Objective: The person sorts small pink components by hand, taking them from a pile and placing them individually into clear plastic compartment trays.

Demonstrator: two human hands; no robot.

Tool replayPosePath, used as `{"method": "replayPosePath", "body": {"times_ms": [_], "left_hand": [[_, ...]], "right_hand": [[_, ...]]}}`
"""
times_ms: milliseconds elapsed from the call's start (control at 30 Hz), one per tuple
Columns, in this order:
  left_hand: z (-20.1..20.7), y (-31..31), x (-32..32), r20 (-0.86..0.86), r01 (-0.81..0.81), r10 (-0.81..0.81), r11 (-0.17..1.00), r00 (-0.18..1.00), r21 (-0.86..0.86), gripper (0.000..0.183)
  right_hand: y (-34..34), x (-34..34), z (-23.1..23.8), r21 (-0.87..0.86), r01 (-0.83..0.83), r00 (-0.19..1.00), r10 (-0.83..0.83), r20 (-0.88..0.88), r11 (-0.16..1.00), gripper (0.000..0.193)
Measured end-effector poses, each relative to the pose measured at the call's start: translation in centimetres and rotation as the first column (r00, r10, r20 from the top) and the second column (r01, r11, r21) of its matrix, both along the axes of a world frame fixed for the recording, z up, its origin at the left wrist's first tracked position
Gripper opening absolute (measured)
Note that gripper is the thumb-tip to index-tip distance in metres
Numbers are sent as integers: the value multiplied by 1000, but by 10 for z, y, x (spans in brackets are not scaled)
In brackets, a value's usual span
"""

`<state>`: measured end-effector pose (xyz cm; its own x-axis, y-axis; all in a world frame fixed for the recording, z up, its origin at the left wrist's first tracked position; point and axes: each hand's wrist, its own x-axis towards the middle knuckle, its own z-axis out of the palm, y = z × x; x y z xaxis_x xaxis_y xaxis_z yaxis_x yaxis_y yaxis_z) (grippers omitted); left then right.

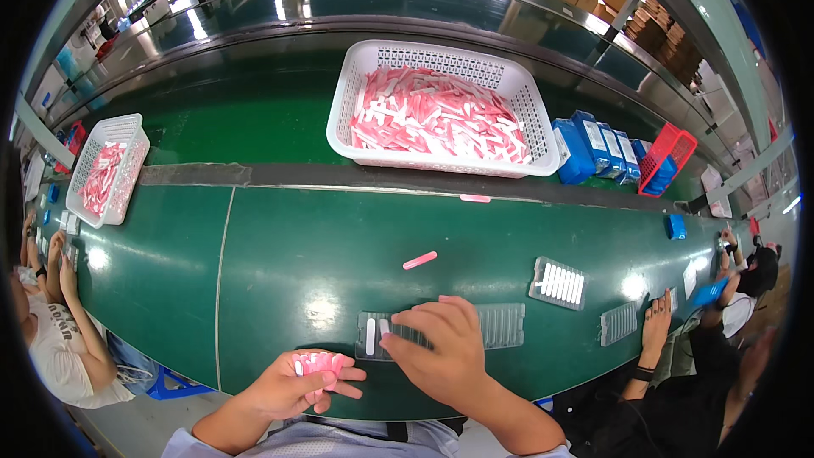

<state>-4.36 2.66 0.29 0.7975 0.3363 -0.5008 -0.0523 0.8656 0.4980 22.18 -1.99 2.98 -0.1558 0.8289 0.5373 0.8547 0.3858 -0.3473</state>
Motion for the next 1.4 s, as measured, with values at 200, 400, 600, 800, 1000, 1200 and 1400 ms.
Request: {"method": "replayPosePath", "body": {"times_ms": [200,400,600,800,1000,1200,1400], "left_hand": [[3,1,0,-50,-107,103,989,993,-100,42],[6,1,5,-52,-87,84,994,995,-70,44],[12,-4,22,-3,81,-81,994,997,69,41],[7,-1,11,-70,9,-5,998,998,55,42],[-3,-4,14,-36,-21,21,1000,999,-4,44],[-1,-4,15,-30,-16,16,1000,999,-19,43],[0,-7,19,47,4,-5,1000,999,23,43]], "right_hand": [[-8,-1,-1,-267,-142,980,173,97,953,25],[-10,2,5,-254,-147,983,114,-141,956,34],[-5,-6,-1,-259,-189,889,52,-456,947,23],[-5,25,3,-485,-385,442,-304,-844,785,6],[33,28,8,-722,-343,893,-31,-449,601,17],[33,13,11,-617,-145,988,79,-132,774,30],[12,-7,27,-592,-288,922,50,-385,752,28]]}}
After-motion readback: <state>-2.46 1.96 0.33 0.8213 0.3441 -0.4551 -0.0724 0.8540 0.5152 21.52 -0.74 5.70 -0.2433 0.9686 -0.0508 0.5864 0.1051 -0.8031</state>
